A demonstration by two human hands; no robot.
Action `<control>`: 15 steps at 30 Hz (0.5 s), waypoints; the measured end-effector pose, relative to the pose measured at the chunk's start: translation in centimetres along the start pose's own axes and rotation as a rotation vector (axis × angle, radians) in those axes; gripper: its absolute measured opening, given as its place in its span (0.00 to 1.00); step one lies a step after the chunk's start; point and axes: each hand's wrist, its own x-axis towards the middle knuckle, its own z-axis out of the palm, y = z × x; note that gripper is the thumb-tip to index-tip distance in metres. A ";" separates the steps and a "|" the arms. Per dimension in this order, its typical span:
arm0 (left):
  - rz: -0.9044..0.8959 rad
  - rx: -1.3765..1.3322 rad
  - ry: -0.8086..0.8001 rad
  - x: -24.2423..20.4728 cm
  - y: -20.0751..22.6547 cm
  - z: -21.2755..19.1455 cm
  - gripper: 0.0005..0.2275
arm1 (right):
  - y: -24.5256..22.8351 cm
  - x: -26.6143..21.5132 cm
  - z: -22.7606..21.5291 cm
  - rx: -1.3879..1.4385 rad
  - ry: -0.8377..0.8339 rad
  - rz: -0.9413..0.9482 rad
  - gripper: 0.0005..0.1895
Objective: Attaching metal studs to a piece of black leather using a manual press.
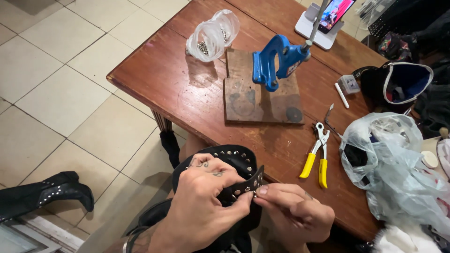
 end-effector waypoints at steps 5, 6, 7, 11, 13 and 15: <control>0.032 0.012 -0.015 -0.1 0.1 -0.4 0.07 | 0.2 0.4 0.2 0.096 -0.003 0.007 0.30; 0.031 0.013 -0.013 -0.1 0.1 -0.4 0.07 | 0.2 0.4 0.0 0.098 -0.006 0.007 0.30; 0.043 0.029 -0.028 -0.3 0.2 -0.5 0.06 | 0.1 0.4 -0.2 0.110 -0.029 0.030 0.30; 0.102 0.074 -0.026 -0.6 0.0 -0.6 0.07 | -0.6 1.1 -0.7 0.092 -0.135 0.114 0.28; 0.107 0.087 -0.033 -0.9 -0.1 -0.8 0.07 | -0.6 0.8 -0.8 0.100 -0.146 0.128 0.28; 0.119 0.098 -0.042 -1.0 -0.1 -1.1 0.08 | -0.7 0.8 -0.8 0.105 -0.153 0.137 0.28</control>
